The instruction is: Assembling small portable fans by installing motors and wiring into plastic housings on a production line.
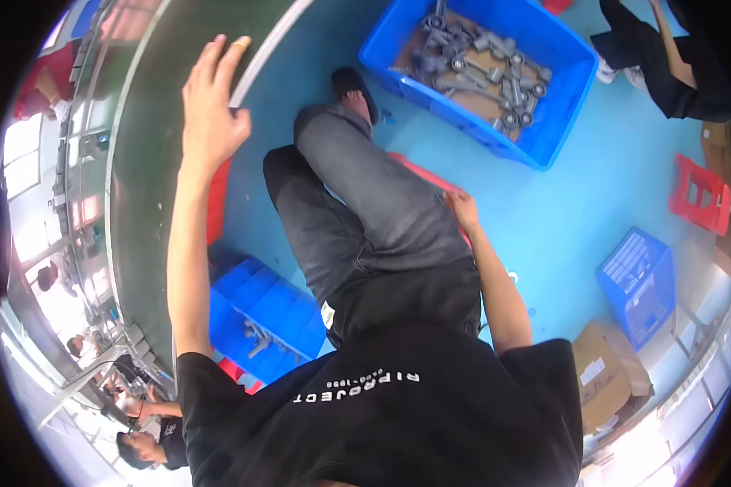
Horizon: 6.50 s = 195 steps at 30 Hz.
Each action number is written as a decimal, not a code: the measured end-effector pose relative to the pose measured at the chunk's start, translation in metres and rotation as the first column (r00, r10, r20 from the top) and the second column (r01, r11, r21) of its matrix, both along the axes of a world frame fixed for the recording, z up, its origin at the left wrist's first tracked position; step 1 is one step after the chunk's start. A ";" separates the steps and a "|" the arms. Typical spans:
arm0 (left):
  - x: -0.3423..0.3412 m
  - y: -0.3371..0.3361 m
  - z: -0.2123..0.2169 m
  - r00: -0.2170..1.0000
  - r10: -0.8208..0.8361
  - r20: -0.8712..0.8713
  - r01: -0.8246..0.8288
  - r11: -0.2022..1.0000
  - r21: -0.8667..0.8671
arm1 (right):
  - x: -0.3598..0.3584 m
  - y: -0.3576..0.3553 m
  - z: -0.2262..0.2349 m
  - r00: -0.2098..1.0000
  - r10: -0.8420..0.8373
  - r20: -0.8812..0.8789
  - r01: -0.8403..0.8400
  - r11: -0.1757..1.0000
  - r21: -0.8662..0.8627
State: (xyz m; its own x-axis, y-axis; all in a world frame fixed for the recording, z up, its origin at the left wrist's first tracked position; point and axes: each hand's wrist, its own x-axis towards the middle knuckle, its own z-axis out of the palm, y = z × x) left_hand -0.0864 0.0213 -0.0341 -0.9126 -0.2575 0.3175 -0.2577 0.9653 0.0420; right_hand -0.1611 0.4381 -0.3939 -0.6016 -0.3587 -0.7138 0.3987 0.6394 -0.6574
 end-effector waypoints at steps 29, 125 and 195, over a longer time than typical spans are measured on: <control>-0.074 0.063 -0.629 0.568 0.253 0.783 -0.765 -0.188 0.616 | -0.138 -0.025 0.180 0.844 -0.152 -0.514 0.326 0.907 0.266; -0.072 -0.158 0.003 0.679 0.669 -0.301 -0.331 0.645 0.688 | -0.120 -0.413 0.393 0.149 -0.295 -0.944 -0.517 0.791 -0.329; -0.355 0.066 -0.495 0.538 -0.349 0.767 0.190 0.937 0.293 | -0.322 -0.112 -0.180 0.664 0.131 -0.737 -0.114 0.991 0.073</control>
State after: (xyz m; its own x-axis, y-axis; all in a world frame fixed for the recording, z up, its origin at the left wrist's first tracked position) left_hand -0.4410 0.0873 -0.5289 -0.8007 0.0736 -0.5945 0.0105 0.9940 0.1089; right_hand -0.4832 0.3262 -0.5737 -0.8862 -0.4590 -0.0631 -0.2942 0.6626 -0.6887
